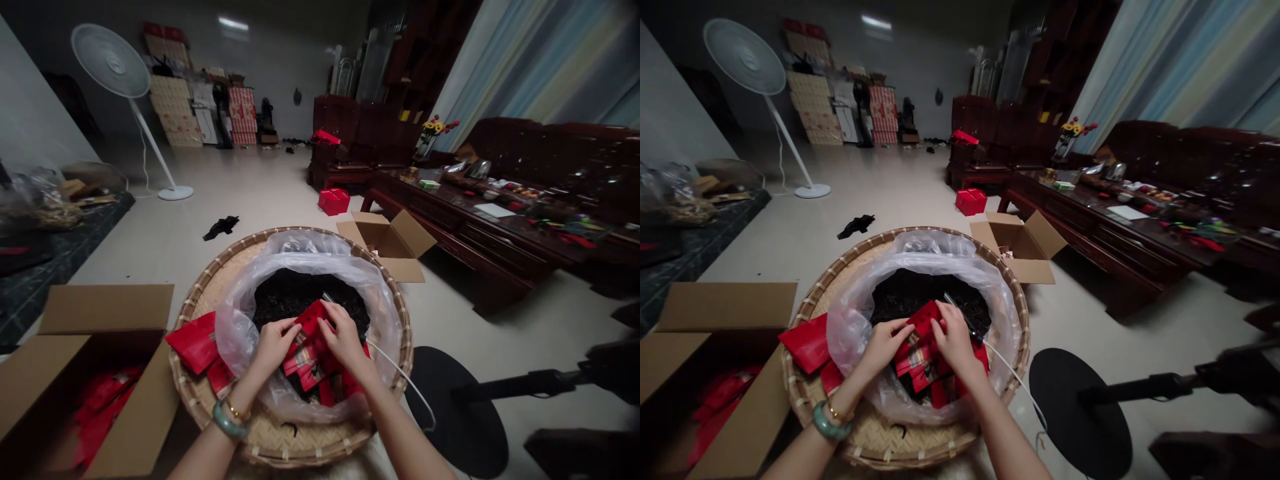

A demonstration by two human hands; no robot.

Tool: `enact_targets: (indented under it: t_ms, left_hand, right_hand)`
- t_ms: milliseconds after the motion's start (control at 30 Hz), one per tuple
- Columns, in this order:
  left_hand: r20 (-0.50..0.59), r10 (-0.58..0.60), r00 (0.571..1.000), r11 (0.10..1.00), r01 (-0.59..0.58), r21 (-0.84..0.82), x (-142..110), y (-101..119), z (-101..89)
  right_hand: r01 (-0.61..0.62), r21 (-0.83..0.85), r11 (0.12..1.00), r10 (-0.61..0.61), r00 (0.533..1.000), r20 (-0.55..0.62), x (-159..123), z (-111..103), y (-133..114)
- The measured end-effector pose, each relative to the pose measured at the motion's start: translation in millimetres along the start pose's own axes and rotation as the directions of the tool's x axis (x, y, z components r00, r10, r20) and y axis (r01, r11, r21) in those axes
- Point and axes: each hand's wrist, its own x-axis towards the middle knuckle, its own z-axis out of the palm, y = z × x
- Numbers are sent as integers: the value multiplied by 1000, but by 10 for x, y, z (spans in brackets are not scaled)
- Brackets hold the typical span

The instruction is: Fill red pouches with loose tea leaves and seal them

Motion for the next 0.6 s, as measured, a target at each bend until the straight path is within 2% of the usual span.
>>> enact_targets:
  t_ms: [133, 300, 367, 433, 533, 600]
  left_hand:
    - [-63, -51, 997, 995, 45, -85, -41, 3, 60]
    - [-69, -85, 994, 985, 73, -154, -76, 10, 123]
    - [-49, -78, 996, 987, 70, -147, -79, -2, 141]
    - [-48, -55, 997, 991, 49, -123, -74, -19, 145]
    - [-62, -30, 998, 993, 22, -118, -54, -35, 115]
    - [-31, -60, 998, 980, 53, -191, -43, -31, 71]
  right_hand:
    - [90, -125, 988, -102, 990, -95, -86, 166, -66]
    - [205, -231, 951, -236, 965, -114, -91, 155, -113]
    - [155, -247, 957, -202, 963, -178, -67, 107, -132]
    - [83, -238, 968, -129, 974, -188, -31, 47, -154]
    - [65, -157, 986, -71, 997, -35, 25, -49, -176]
    - [28, -53, 998, -27, 999, 25, 45, -93, -172]
